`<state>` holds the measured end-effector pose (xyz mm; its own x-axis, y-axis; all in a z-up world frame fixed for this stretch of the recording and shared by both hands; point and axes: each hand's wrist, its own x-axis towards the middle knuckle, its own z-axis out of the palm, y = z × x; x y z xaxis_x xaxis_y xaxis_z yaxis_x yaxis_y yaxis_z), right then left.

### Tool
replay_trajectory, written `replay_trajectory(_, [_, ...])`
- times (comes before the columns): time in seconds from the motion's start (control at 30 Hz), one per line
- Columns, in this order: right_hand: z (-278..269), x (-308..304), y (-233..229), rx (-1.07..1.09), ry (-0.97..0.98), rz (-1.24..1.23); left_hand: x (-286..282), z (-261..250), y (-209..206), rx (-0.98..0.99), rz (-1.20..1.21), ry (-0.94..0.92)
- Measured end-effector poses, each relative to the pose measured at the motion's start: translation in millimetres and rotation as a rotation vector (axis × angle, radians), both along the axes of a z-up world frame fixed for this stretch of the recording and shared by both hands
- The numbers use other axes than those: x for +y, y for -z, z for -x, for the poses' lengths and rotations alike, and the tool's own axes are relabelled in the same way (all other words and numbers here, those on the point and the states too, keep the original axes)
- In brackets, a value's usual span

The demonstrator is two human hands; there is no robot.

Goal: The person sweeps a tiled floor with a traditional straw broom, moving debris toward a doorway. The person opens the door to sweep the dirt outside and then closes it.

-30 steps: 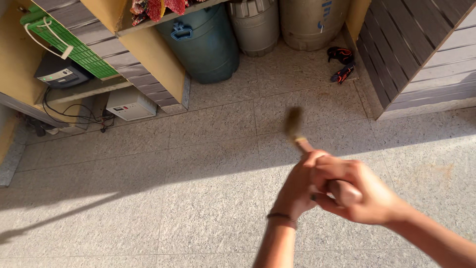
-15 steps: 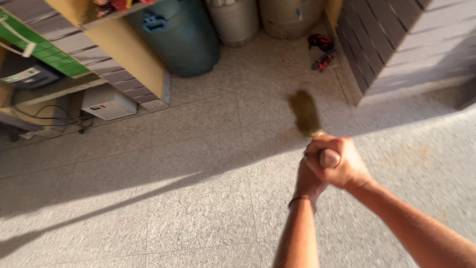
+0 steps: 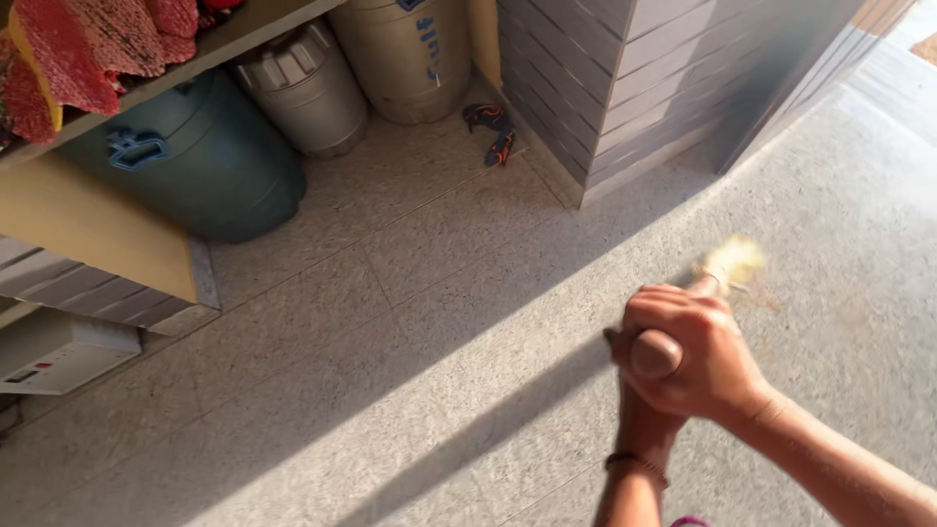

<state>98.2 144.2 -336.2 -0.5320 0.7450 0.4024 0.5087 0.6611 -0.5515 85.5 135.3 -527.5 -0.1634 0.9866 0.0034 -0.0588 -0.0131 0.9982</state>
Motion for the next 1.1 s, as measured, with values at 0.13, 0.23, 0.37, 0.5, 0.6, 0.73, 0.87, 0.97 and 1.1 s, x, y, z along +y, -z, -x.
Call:
replay_trajectory(0.13, [85,-68,-9,0.116,-0.348,0.040,-77,102,12,-0.108,0.060,-0.124])
replay_trajectory(0.23, [170,-119,0,0.248,-0.559,0.165,-142,207,25,-0.204,0.123,-0.297])
replay_trajectory(0.37, [286,-171,23,0.284,-0.801,0.410,-216,372,46,-0.298,0.172,-0.546])
replay_trajectory(0.5, [401,-191,66,0.267,-1.042,0.423,-287,504,74,-0.394,0.228,-0.665])
replay_trajectory(0.6, [463,-198,98,-0.090,-1.079,0.475,-311,566,90,-0.451,0.228,-0.710])
replay_trajectory(0.73, [501,-188,133,-0.168,-1.119,0.405,-310,586,87,-0.498,0.114,-0.463])
replay_trajectory(0.87, [483,-139,141,-0.176,-0.961,0.519,-261,573,71,-0.334,-0.032,-0.332])
replay_trajectory(0.97, [455,-102,129,-0.094,-0.811,0.490,-199,550,50,-0.431,0.099,-0.403])
replay_trajectory(1.1, [398,-62,114,-0.156,-0.660,0.417,-130,501,30,-0.653,0.207,-0.250])
